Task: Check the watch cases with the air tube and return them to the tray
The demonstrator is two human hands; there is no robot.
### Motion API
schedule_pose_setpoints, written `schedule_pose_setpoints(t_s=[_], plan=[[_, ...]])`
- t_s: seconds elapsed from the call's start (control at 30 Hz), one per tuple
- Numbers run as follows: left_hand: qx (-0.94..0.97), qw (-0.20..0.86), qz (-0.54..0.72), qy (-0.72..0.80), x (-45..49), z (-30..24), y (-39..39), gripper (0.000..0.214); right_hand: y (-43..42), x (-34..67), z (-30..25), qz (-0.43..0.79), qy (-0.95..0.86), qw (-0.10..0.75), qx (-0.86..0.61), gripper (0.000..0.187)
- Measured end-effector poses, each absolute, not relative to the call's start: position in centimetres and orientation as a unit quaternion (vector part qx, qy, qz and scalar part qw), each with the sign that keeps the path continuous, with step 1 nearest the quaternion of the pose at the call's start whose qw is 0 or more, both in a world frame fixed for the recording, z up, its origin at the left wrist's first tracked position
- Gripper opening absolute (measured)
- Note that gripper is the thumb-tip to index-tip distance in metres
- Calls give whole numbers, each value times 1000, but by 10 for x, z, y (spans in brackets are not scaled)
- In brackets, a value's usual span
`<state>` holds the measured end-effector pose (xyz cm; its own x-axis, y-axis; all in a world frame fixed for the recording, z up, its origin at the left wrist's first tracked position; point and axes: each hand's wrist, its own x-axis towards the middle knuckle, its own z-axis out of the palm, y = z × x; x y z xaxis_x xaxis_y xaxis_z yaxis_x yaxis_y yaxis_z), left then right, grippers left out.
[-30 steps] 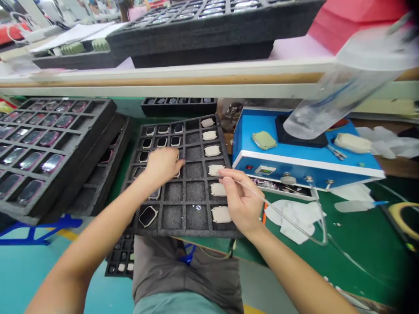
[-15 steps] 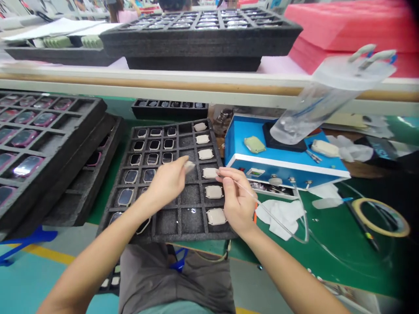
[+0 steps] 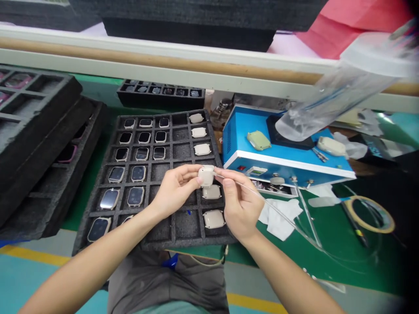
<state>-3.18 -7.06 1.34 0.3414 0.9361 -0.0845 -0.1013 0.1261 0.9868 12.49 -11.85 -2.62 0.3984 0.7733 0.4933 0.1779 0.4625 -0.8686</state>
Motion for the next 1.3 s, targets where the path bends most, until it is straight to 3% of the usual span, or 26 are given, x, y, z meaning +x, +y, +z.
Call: schedule_pose_setpoints(t_s=[1.3], plan=[[531,629,423,378,-31,14,-71,31,-119,128,-27,193,-545,682,-449,17]])
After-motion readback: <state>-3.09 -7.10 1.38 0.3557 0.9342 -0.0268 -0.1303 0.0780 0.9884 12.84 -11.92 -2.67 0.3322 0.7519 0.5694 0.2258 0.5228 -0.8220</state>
